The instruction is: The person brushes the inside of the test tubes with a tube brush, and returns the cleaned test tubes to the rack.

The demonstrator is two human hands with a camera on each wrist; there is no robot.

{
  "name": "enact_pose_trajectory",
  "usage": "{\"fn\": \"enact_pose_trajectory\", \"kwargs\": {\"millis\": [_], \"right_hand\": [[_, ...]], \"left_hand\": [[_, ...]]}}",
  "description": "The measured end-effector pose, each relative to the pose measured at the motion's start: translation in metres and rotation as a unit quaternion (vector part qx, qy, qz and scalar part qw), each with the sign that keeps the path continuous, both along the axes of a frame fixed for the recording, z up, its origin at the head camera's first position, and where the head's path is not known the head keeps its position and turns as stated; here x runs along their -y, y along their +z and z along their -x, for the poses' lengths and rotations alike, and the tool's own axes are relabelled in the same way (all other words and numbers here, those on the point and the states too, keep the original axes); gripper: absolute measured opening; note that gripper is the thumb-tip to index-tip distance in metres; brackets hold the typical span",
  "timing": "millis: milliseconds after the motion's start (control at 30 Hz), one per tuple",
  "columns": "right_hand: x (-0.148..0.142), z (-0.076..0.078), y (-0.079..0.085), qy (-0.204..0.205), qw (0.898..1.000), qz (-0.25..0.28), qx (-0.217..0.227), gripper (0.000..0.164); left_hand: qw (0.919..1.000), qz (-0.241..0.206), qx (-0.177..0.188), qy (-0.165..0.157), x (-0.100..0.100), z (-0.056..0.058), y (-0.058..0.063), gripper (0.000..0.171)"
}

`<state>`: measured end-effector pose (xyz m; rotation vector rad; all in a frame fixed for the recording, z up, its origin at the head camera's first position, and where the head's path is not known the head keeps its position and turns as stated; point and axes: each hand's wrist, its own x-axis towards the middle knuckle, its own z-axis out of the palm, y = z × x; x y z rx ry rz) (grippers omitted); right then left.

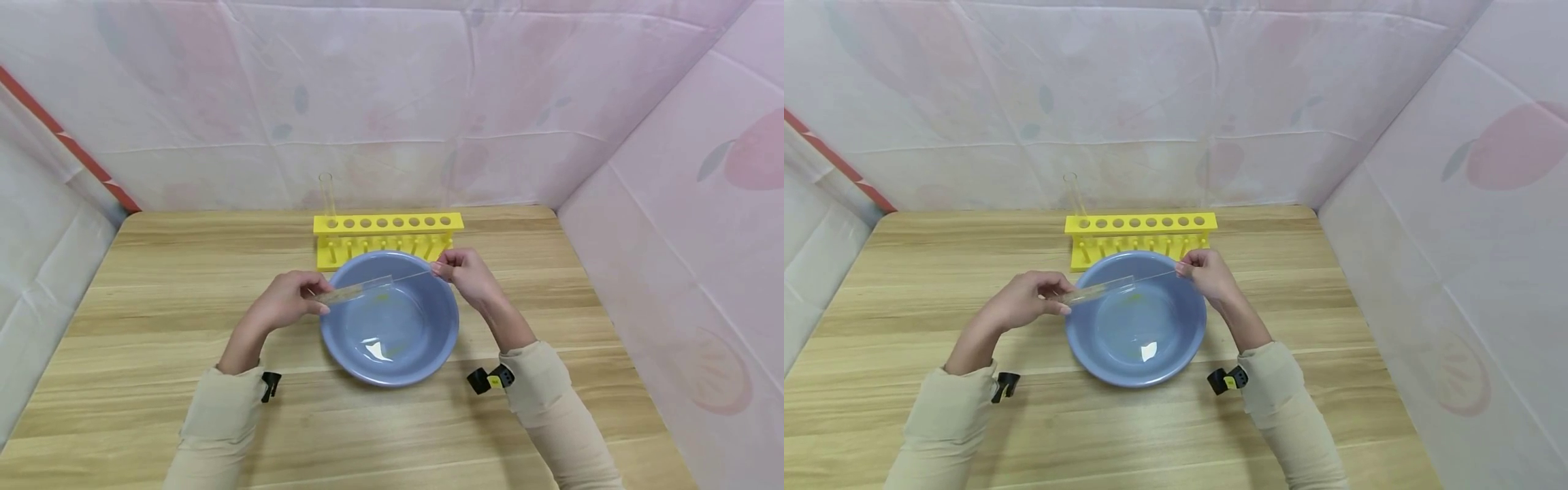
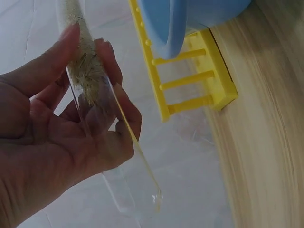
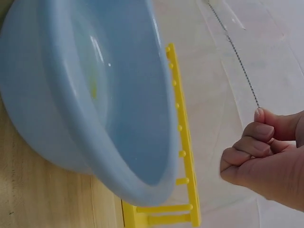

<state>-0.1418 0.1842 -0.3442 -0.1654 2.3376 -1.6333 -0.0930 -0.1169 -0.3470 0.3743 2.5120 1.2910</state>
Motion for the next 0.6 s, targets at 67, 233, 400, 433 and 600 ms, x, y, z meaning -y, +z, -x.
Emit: {"fn": "enact_pose_trajectory", "kwargs": {"millis": [67, 233, 400, 433, 600], "right_hand": [[-0.002, 0.001, 0.0, -0.003, 0.999, 0.028, 0.036, 0.024], [-0.007, 0.003, 0.001, -0.009, 0.992, 0.083, 0.094, 0.026], [-0.013, 0.002, 0.001, -0.005, 0.999, 0.021, 0.031, 0.025], [-0.014, 0.002, 0.002, -0.005, 1.0, 0.006, 0.009, 0.024], [-0.017, 0.001, 0.003, -0.005, 0.997, -0.012, -0.077, 0.021]], "left_hand": [[0.9998, 0.017, -0.006, 0.013, -0.001, -0.001, 0.002, 0.019], [0.999, 0.031, -0.013, 0.031, 0.0, -0.003, 0.004, 0.02], [0.9992, 0.019, -0.008, 0.033, 0.005, -0.003, 0.003, 0.021], [0.9994, 0.014, -0.006, 0.03, 0.007, -0.003, 0.002, 0.021], [0.9995, -0.028, 0.011, 0.006, 0.014, 0.0, 0.0, 0.02]]}}
